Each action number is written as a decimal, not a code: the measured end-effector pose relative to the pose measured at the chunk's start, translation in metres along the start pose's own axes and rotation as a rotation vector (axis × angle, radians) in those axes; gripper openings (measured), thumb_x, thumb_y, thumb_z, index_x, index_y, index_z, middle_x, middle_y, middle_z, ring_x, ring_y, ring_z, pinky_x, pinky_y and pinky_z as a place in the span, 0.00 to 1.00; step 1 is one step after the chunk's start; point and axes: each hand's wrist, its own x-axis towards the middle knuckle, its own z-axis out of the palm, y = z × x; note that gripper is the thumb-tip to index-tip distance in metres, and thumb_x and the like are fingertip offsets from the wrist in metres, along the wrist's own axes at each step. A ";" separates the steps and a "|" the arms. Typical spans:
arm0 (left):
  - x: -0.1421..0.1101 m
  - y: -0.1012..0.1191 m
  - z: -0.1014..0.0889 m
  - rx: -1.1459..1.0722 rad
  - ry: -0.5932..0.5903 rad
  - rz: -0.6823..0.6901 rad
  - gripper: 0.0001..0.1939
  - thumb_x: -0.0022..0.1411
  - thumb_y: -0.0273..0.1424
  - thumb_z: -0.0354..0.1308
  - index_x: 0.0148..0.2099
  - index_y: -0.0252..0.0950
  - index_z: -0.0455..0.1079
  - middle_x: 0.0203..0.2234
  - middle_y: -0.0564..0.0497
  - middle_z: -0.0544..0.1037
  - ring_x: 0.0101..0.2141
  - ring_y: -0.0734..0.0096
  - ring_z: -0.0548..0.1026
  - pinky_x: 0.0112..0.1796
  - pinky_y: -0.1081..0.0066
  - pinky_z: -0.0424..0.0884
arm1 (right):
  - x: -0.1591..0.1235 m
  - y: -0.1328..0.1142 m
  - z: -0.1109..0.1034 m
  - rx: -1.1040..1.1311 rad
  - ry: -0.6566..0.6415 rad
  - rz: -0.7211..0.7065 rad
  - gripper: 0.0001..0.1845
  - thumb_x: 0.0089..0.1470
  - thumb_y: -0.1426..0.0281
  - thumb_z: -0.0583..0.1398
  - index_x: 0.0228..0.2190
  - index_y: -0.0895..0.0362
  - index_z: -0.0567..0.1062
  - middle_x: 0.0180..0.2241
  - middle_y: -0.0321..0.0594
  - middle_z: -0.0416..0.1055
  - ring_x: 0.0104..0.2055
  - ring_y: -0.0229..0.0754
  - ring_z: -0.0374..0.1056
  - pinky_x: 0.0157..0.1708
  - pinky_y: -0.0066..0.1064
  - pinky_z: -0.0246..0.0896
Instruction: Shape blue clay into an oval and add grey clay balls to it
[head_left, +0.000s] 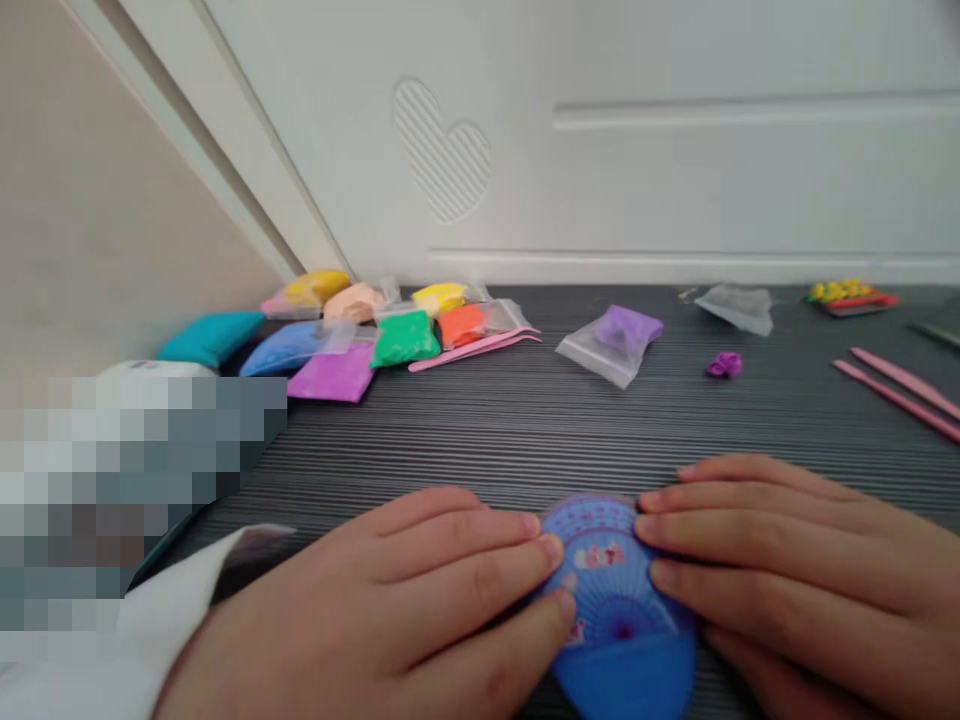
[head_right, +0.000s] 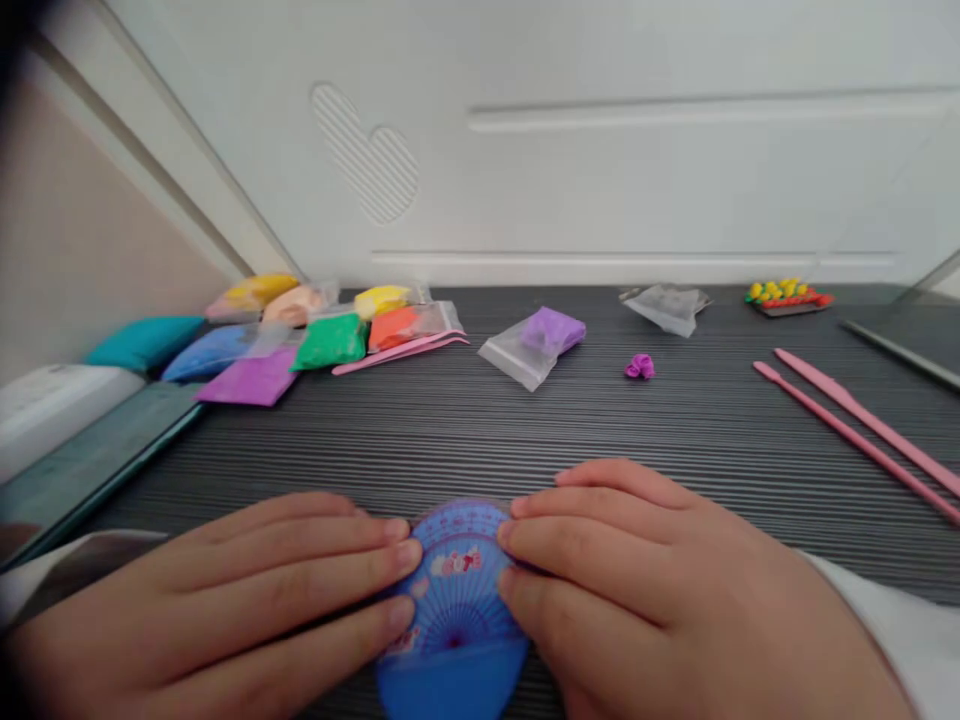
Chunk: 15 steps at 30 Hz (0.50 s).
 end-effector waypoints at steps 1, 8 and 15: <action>0.002 0.000 0.000 -0.013 0.025 0.014 0.12 0.61 0.32 0.53 0.48 0.43 0.70 0.46 0.61 0.76 0.46 0.75 0.72 0.53 0.74 0.65 | 0.001 -0.001 -0.002 0.015 0.003 -0.001 0.10 0.56 0.70 0.55 0.36 0.51 0.75 0.42 0.26 0.75 0.46 0.29 0.68 0.58 0.21 0.47; 0.000 0.001 -0.004 -0.114 0.092 -0.061 0.17 0.57 0.23 0.54 0.48 0.43 0.71 0.46 0.56 0.76 0.47 0.73 0.71 0.49 0.74 0.70 | 0.001 -0.007 -0.013 0.166 0.026 0.135 0.13 0.52 0.77 0.56 0.37 0.51 0.76 0.41 0.32 0.74 0.46 0.31 0.68 0.51 0.21 0.59; -0.004 0.008 -0.004 -0.142 0.114 -0.066 0.21 0.56 0.19 0.54 0.49 0.44 0.70 0.48 0.60 0.74 0.50 0.74 0.67 0.51 0.76 0.67 | -0.001 -0.013 -0.021 0.200 -0.006 0.153 0.13 0.51 0.77 0.57 0.37 0.52 0.76 0.41 0.34 0.74 0.45 0.34 0.68 0.45 0.22 0.65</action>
